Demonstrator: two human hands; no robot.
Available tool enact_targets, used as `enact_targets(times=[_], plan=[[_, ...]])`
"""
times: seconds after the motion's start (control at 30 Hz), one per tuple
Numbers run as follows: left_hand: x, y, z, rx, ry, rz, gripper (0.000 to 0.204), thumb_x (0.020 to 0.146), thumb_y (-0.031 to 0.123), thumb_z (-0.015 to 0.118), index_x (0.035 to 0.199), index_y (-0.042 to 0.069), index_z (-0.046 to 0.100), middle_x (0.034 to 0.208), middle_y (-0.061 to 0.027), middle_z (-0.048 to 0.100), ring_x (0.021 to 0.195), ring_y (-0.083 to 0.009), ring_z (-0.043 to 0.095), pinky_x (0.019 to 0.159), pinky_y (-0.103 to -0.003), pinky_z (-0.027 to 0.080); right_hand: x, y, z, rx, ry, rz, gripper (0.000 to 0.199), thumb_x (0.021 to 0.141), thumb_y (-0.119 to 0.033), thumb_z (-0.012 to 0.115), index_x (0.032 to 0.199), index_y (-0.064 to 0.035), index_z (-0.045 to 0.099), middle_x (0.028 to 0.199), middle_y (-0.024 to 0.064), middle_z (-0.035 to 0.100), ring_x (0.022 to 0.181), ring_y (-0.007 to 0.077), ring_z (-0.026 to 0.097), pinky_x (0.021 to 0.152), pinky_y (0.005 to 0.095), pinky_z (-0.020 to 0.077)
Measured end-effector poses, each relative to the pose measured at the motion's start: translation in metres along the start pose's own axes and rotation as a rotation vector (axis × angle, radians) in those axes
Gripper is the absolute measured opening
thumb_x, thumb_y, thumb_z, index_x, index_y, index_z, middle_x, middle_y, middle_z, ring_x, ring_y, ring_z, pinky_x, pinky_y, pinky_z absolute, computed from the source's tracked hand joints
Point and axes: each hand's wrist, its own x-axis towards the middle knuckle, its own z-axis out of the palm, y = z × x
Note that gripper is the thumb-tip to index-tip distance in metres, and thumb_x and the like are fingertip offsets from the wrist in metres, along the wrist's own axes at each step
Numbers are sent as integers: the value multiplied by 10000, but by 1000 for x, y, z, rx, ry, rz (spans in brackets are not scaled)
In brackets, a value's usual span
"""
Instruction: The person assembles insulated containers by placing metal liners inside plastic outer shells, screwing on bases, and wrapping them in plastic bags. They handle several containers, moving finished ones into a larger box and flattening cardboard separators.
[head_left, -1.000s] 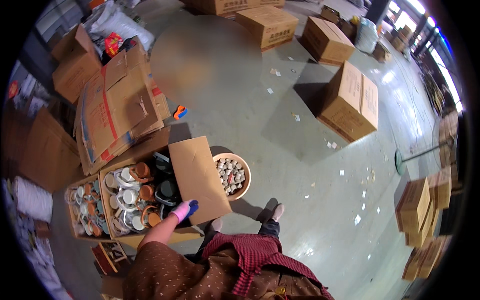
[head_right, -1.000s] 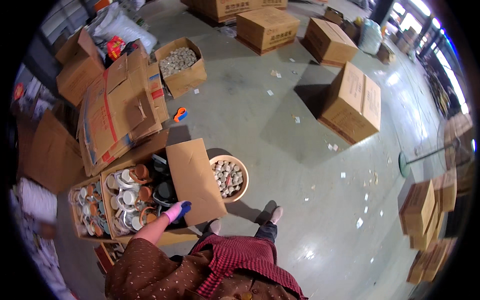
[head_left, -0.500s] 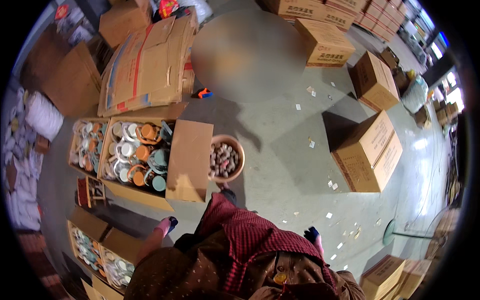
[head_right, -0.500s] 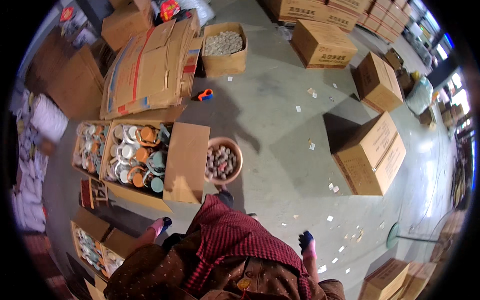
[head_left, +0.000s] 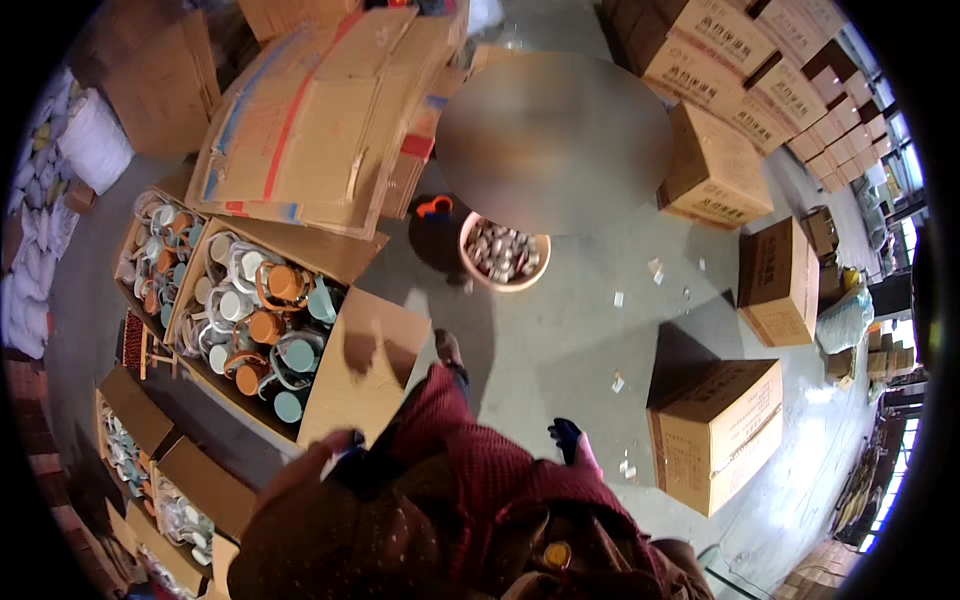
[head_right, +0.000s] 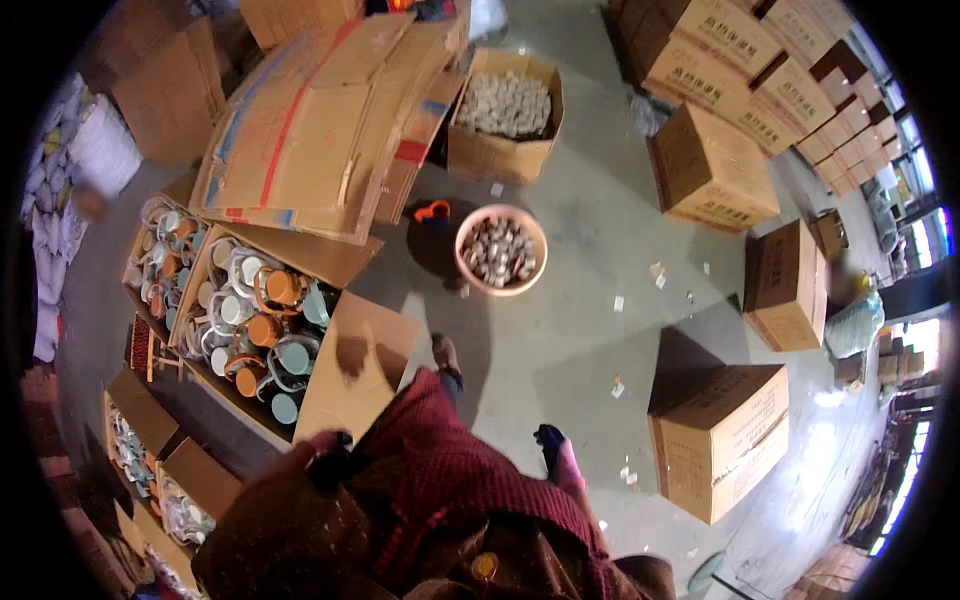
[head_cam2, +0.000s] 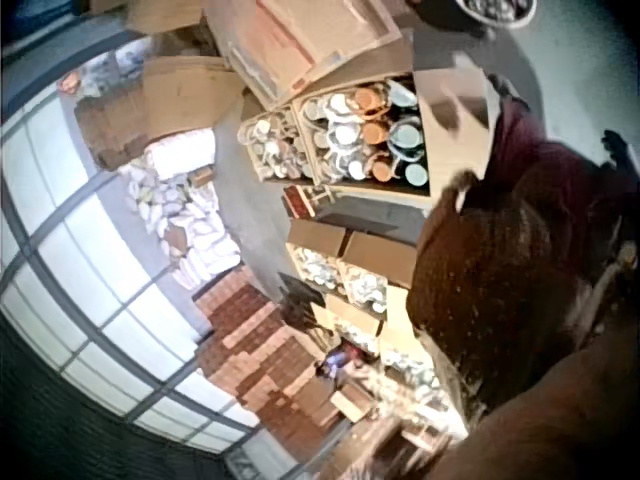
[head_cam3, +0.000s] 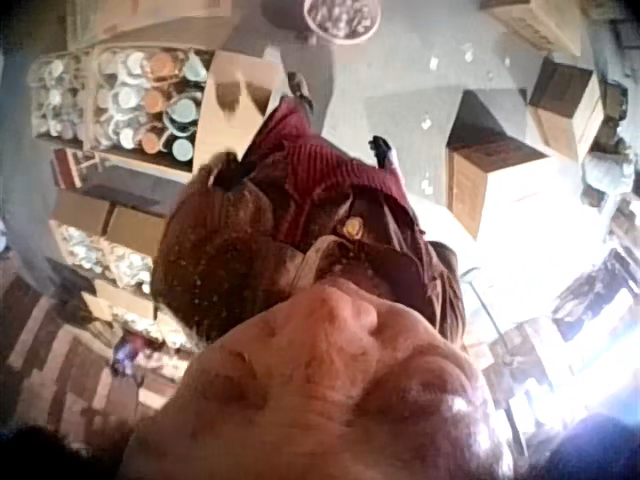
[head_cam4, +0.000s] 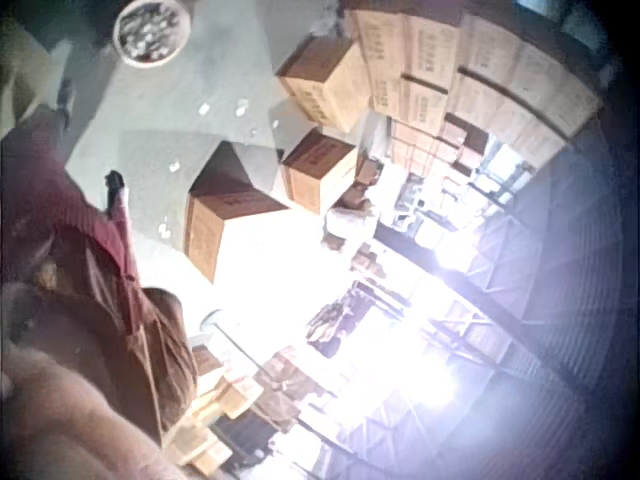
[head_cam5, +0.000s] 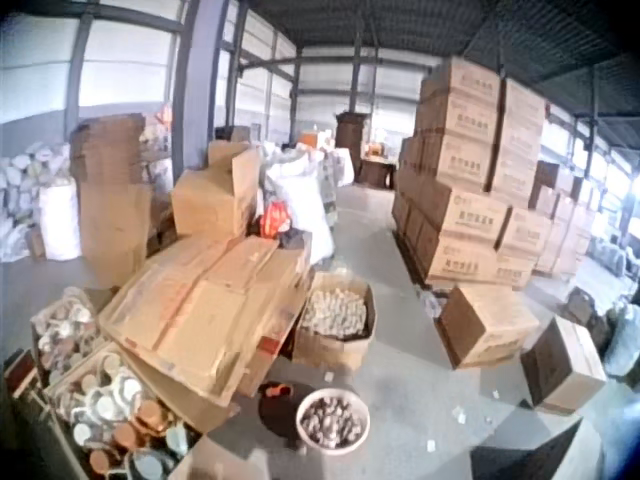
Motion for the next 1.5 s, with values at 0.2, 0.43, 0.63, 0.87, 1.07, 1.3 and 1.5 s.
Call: enact_targets(times=[0.2,0.43,0.63,0.87,1.07,1.3,1.5], plan=[[159,230,-149,9,255,96,279,904,293,622,1105,101,656,891,-149,707,773,-267,677,707,-389,523,10,-91,18,177,12,-49,321,948,-239,584,1145,10,628,1015,61,672,887,172,601,801,308,469],[300,327,-118,-150,301,134,241,871,120,660,1100,46,656,1005,-140,712,869,-231,688,793,-352,539,112,-168,-21,-9,-59,-79,366,960,-237,560,1234,3,594,1024,65,671,916,177,614,824,311,483],[302,319,-61,-56,261,-122,295,887,236,636,1146,97,663,1029,-162,703,943,-307,682,852,-379,526,217,-290,17,135,-166,78,408,960,-202,429,1272,7,590,1169,81,674,1047,212,647,943,334,497],[410,319,-54,-967,395,-629,258,963,162,468,1153,122,637,690,-32,567,591,-161,539,516,-301,434,325,-335,126,-531,-290,-228,343,947,-118,442,1227,-43,626,1123,189,671,1052,231,644,916,346,490],[640,294,-51,380,408,-87,463,890,86,508,1345,173,503,1179,-234,558,1011,-422,598,841,-499,510,350,-220,186,-289,-400,104,413,920,19,391,1252,-71,620,1145,137,675,1022,177,639,926,306,484],[837,258,-55,538,259,-308,541,925,103,362,1445,250,385,1340,-262,456,1136,-397,579,926,-467,498,371,-213,223,-618,-641,138,442,933,3,338,1327,-14,538,1288,142,604,1186,206,570,1034,339,427],[814,212,-56,50,712,-78,398,920,125,498,1317,144,525,1256,-204,531,1088,-343,596,920,-395,503,372,-221,219,-401,-735,365,440,946,-16,338,1357,45,482,1339,171,555,1247,227,523,1094,338,376]])
